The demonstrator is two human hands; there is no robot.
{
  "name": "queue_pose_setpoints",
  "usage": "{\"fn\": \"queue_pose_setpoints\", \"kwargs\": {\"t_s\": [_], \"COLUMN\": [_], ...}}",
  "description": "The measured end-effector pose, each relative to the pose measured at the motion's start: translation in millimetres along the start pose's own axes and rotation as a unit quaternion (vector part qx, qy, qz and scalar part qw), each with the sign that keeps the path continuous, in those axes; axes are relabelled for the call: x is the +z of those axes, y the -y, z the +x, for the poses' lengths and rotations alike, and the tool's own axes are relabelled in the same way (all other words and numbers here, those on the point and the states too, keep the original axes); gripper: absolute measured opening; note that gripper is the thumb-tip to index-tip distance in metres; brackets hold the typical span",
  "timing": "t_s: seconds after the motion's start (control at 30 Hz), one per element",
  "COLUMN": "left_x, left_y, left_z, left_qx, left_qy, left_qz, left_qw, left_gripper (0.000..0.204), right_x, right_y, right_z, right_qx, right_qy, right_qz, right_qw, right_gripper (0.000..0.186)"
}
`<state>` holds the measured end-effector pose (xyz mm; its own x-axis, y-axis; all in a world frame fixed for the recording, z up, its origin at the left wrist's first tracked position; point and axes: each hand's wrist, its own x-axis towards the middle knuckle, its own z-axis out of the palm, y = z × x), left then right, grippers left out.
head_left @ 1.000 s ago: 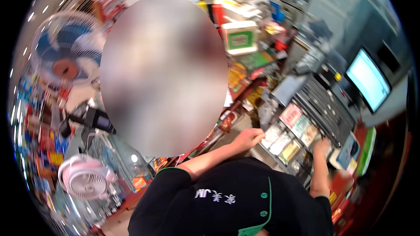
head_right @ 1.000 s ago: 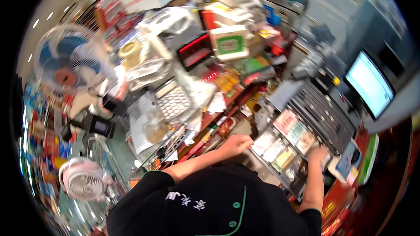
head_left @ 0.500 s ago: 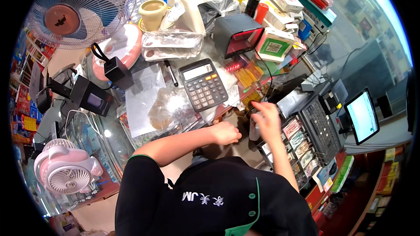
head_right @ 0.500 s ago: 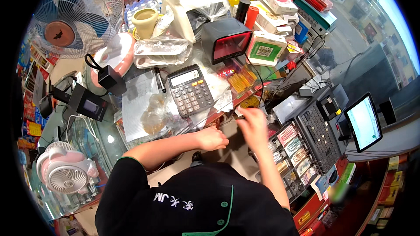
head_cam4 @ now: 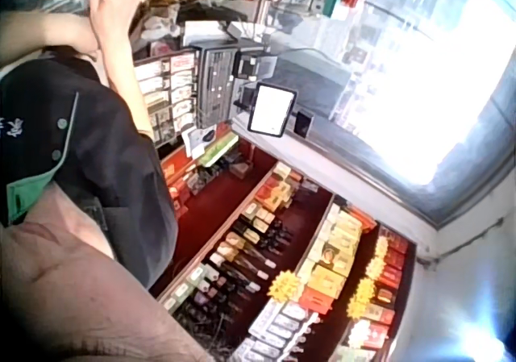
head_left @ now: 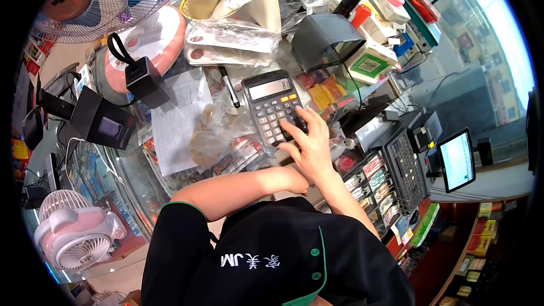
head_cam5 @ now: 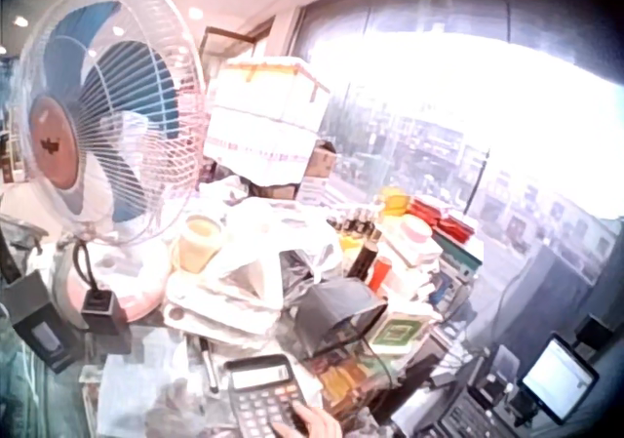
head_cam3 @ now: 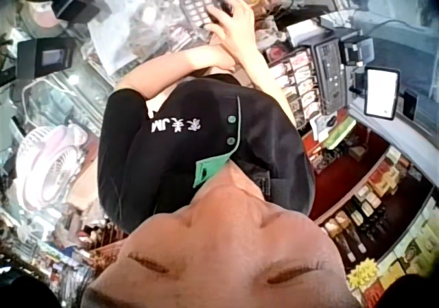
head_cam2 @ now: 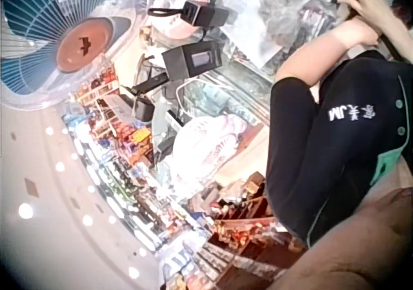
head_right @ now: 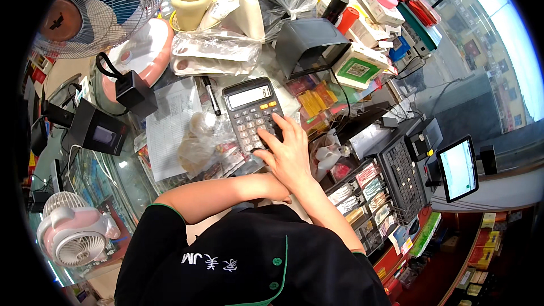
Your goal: The person counts stacks of banknotes by hand, separates them by denomination, and places them into a cash drawer. They use a calculator to tally amounts and later operate a computer mouse to interact with a point-of-sale system.
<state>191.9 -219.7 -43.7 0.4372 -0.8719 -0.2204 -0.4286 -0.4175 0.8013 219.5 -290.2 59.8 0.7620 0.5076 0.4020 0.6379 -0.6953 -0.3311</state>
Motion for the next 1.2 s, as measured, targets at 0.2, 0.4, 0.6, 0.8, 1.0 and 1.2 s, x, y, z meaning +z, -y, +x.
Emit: {"fn": "queue_pose_setpoints", "kwargs": {"t_s": [0.2, 0.4, 0.6, 0.8, 1.0, 1.2], "left_x": [3, 4, 3, -21, -25, -23], "left_y": [4, 7, 4, -21, -23, -8], "left_z": [3, 3, 2, -6, -4, -2], "left_qx": [0.018, 0.019, 0.001, -0.032, -0.025, 0.037], "left_qy": [-0.026, -0.025, -0.002, 0.058, 0.097, 0.060], "left_qz": [-0.028, -0.048, -0.057, 0.074, 0.142, 0.134], "left_qw": [0.999, 0.998, 0.998, 0.995, 0.985, 0.989], "left_gripper": [0.057, 0.057, 0.056, 0.049, 0.045, 0.043], "right_x": [10, 8, 1, -8, -28, -54], "right_y": [10, 17, -1, -12, -20, -85], "right_z": [9, -16, -17, -19, -61, -162], "right_qx": [-0.004, -0.031, 0.053, 0.076, 0.153, 0.275], "right_qy": [0.019, 0.041, -0.062, -0.039, -0.107, -0.196], "right_qz": [-0.034, -0.017, -0.002, -0.027, 0.088, 0.061], "right_qw": [0.999, 0.999, 0.997, 0.996, 0.978, 0.939], "right_gripper": [0.039, 0.040, 0.034, 0.034, 0.035, 0.025]}}
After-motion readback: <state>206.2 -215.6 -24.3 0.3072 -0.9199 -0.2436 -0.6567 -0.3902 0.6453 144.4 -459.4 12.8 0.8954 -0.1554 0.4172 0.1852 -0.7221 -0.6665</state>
